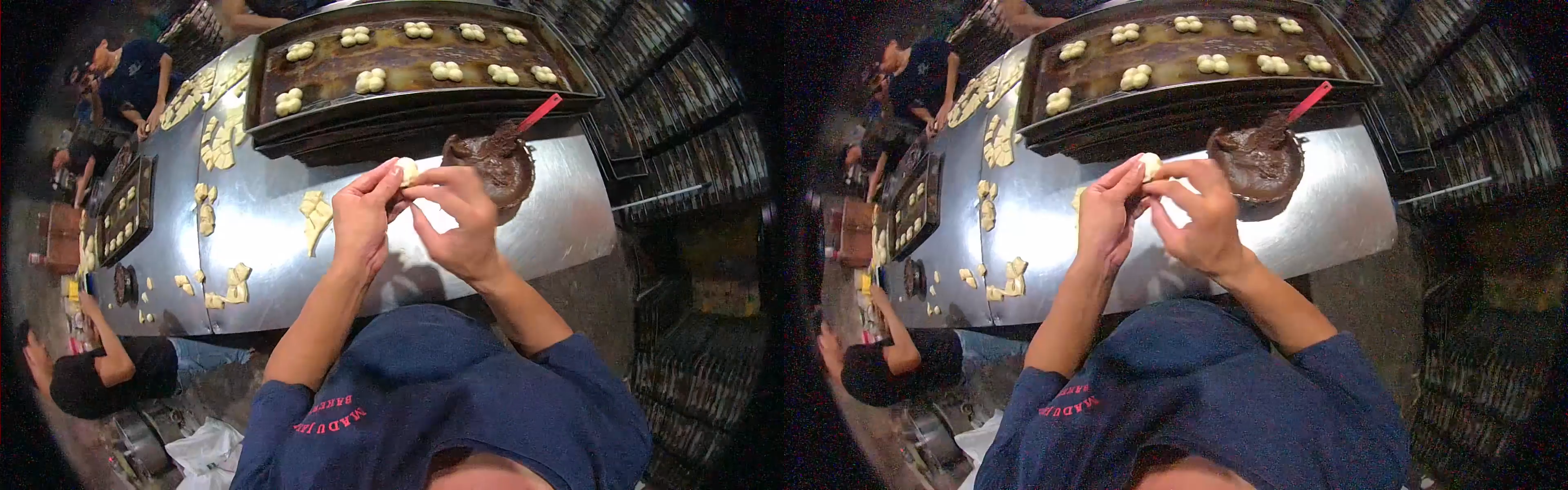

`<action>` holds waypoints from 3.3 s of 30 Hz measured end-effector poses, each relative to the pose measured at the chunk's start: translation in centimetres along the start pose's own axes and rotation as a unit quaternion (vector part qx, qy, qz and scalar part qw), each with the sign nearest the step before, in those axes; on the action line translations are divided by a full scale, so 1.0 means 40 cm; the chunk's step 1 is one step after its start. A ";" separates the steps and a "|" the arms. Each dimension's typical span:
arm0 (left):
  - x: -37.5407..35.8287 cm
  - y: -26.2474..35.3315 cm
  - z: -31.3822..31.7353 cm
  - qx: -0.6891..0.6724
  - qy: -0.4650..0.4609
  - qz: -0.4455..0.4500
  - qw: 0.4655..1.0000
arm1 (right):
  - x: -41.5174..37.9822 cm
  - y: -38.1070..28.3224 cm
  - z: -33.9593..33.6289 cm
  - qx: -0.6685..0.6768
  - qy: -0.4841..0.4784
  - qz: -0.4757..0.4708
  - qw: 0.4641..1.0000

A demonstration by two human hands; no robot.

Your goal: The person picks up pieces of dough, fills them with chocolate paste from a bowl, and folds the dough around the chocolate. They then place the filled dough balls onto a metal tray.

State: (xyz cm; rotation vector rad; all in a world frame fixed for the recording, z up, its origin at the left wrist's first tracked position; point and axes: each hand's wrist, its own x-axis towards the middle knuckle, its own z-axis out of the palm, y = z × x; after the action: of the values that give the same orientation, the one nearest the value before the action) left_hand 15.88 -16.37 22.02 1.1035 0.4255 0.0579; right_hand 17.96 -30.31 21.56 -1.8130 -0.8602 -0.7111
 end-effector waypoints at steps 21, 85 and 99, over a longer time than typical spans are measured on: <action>0.277 -0.204 -0.593 0.615 0.274 0.241 0.699 | -0.472 0.127 0.091 -0.189 -0.139 0.221 0.946; -0.083 -0.165 -0.360 0.305 0.055 0.057 0.949 | -0.169 0.049 0.299 0.134 -0.061 0.314 0.938; 0.044 -0.144 0.000 0.003 0.038 -0.179 0.983 | -0.122 -0.021 0.036 0.213 0.053 0.365 0.905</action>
State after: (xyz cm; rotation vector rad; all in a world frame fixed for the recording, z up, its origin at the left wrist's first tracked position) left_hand 16.55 -18.55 16.44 1.0180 0.6880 -0.2184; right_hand 14.59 -29.93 17.68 -1.5092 -0.1866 -0.1137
